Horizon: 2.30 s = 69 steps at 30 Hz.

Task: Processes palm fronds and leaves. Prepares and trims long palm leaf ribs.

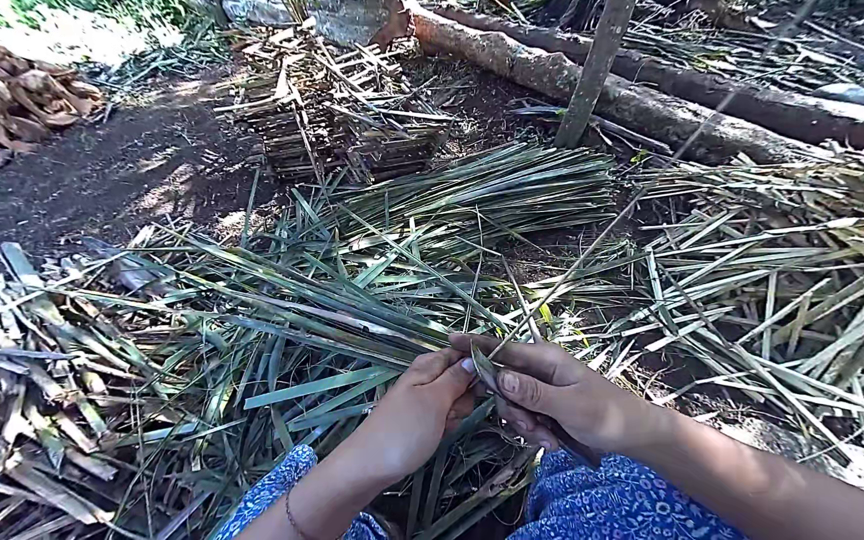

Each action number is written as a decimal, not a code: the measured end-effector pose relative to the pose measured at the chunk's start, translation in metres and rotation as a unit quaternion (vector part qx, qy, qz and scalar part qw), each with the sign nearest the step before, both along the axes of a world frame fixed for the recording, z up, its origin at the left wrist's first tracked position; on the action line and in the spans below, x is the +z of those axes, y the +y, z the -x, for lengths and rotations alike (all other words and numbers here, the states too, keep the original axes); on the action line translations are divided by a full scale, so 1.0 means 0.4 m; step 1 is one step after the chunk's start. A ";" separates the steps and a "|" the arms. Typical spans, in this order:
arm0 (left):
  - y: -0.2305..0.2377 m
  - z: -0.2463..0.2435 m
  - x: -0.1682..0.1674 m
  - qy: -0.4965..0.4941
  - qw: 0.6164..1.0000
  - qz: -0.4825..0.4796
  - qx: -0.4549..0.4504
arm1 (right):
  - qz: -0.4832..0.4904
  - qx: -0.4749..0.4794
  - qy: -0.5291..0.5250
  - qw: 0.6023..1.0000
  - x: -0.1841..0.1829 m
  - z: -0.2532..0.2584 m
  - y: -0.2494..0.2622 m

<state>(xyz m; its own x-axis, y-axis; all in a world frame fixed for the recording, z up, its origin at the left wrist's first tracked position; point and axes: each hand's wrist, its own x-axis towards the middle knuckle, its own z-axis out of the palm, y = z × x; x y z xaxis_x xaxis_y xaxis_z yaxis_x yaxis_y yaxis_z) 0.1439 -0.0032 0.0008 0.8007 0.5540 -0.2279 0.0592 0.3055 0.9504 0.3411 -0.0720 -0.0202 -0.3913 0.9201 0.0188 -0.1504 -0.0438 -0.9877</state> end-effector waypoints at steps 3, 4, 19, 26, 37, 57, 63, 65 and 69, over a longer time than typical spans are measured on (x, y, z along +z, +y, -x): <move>0.000 -0.003 0.002 -0.003 1.000 -0.018 0.004 | -0.023 -0.035 -0.017 0.999 0.006 0.001 -0.004; -0.001 -0.004 0.004 -0.004 1.000 -0.027 0.004 | -0.032 -0.045 -0.022 0.998 0.008 0.000 -0.006; 0.007 0.005 -0.012 0.109 0.959 -0.257 0.039 | -0.007 -0.090 -0.015 0.996 0.029 -0.052 -0.014; 0.000 0.018 -0.009 0.114 0.955 -0.271 0.031 | -0.038 -0.156 -0.014 0.987 0.030 -0.075 -0.007; 0.031 0.047 -0.027 0.088 0.903 -0.421 -0.009 | -0.087 -0.330 0.058 0.938 0.058 -0.139 -0.004; 0.017 0.042 -0.023 0.041 0.927 -0.372 0.019 | -0.029 -0.268 0.031 0.963 0.056 -0.112 0.001; 0.016 0.046 -0.038 0.082 0.883 -0.460 0.030 | 0.017 -0.224 0.018 0.974 0.046 -0.106 -0.005; 0.017 0.045 -0.052 0.110 0.827 -0.549 0.051 | 0.044 -0.172 -0.004 0.984 0.036 -0.096 -0.007; 0.037 0.061 -0.070 0.146 0.738 -0.654 0.079 | 0.015 -0.257 0.009 0.966 0.034 -0.140 0.002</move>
<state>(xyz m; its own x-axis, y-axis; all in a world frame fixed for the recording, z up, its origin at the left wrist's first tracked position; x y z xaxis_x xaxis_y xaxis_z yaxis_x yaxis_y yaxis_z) 0.1195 0.0115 -0.0271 0.7252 0.5336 0.4352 0.3808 -0.8374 0.3922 0.3970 -0.0711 -0.0068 0.1186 0.9929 -0.0094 -0.1765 0.0118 -0.9842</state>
